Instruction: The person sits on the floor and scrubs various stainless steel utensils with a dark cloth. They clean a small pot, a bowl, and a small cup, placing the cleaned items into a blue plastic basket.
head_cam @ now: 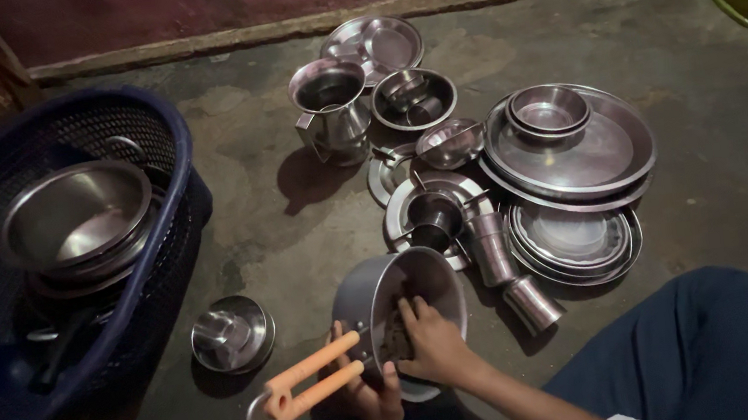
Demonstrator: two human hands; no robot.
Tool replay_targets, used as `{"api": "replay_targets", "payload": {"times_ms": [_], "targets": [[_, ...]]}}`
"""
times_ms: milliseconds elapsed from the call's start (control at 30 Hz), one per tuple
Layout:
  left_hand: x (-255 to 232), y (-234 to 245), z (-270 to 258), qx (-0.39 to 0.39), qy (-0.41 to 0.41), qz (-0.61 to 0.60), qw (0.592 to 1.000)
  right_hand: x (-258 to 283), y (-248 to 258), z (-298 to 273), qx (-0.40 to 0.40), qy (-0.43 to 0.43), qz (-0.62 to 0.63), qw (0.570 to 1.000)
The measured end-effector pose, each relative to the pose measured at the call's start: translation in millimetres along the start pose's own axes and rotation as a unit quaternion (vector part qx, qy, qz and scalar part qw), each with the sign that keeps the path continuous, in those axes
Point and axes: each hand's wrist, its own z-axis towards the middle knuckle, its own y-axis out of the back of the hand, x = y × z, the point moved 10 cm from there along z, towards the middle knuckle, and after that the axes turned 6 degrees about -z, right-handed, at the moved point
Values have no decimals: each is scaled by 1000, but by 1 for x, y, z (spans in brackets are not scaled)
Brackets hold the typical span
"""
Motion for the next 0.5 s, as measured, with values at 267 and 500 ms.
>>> {"api": "replay_targets", "payload": {"times_ms": [267, 500], "targets": [[-3, -1, -1, 6, 7, -11, 1000, -9, -8, 0, 78, 22, 31, 996], [-14, -2, -3, 26, -16, 39, 999, 16, -15, -12, 245, 72, 491, 833]]}}
